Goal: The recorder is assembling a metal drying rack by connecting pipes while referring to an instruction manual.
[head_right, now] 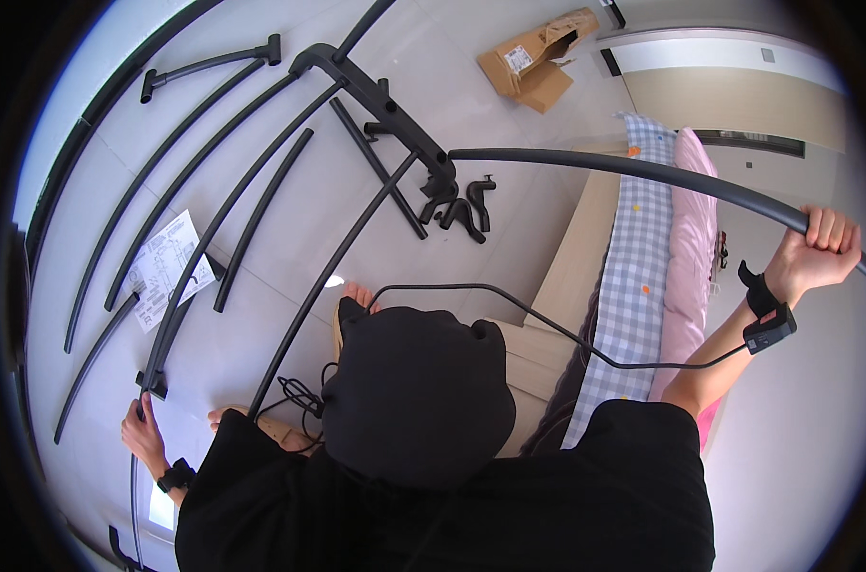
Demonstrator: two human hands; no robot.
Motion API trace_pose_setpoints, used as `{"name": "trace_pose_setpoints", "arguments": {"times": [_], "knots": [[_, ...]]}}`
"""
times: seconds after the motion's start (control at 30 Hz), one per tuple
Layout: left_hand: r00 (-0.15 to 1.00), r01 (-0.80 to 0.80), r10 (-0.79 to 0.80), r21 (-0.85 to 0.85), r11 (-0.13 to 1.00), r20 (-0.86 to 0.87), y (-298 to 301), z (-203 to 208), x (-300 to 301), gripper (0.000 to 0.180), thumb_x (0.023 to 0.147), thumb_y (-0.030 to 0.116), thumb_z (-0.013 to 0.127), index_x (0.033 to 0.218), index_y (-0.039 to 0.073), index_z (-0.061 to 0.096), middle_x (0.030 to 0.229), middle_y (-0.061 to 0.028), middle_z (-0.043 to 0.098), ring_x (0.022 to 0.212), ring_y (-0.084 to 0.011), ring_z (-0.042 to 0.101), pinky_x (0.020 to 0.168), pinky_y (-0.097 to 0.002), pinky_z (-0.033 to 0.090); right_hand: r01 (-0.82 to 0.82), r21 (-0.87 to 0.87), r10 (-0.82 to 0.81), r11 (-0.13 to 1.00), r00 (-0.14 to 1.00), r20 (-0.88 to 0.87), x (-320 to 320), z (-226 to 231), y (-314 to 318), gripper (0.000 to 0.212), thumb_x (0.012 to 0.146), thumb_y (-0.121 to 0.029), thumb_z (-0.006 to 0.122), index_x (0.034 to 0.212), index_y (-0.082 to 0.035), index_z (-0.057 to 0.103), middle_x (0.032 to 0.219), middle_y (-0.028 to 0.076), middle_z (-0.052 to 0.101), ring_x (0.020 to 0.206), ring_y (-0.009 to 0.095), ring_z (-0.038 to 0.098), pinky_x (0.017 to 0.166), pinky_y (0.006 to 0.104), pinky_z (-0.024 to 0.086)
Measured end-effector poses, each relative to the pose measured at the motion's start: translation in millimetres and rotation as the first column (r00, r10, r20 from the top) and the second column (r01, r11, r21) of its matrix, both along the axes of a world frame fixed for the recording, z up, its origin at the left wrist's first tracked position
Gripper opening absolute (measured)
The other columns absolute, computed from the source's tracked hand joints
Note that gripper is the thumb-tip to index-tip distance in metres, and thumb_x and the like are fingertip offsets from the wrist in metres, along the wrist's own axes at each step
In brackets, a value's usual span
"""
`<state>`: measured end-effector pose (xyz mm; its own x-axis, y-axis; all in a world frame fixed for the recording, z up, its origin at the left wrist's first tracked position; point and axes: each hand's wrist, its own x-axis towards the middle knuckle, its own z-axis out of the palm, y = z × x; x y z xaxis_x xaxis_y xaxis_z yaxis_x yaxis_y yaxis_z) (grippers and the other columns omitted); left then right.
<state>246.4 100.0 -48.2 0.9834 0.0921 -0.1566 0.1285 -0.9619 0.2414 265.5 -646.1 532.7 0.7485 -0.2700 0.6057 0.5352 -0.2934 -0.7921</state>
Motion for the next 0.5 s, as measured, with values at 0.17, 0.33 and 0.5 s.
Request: {"name": "trace_pose_setpoints", "arguments": {"times": [0.17,0.33,0.5], "knots": [[1.0,0.004,-0.004,0.006,1.0,0.006,-0.5,2.3,2.4,0.06,0.096,0.055,0.055,0.068,0.002,0.05,0.054,-0.0146,0.049,0.051,-0.0376,0.047,0.05,-0.0463,0.035,-0.023,0.042,0.023,0.999,1.0,0.008,-1.0,8.1,1.1,0.037,0.091,-0.009,0.044,0.061,-0.016,0.024,0.053,-0.005,0.02,0.044,0.009,0.018,0.042,0.0237,0.024],[1.0,0.009,-0.008,0.029,1.0,-0.005,2.9,0.1,0.2,0.059,0.096,0.055,0.055,0.07,0.002,0.053,0.054,-0.0143,0.05,0.052,-0.0375,0.048,0.05,-0.0461,0.036,-0.104,0.073,0.105,0.992,0.994,-0.009,-0.6,6.7,7.3,0.037,0.09,-0.008,0.045,0.061,-0.017,0.025,0.053,-0.006,0.02,0.044,0.008,0.018,0.041,0.0235,0.024],[1.0,0.006,-0.006,0.022,1.0,-0.001,1.1,0.2,0.1,0.058,0.096,0.054,0.056,0.07,0.002,0.054,0.055,-0.0142,0.052,0.053,-0.038,0.05,0.051,-0.0465,0.037,-0.085,0.041,0.086,0.996,0.996,-0.02,-1.3,1.6,13.6,0.037,0.091,-0.008,0.045,0.061,-0.016,0.025,0.053,-0.006,0.02,0.043,0.008,0.019,0.041,0.0233,0.024]]}}
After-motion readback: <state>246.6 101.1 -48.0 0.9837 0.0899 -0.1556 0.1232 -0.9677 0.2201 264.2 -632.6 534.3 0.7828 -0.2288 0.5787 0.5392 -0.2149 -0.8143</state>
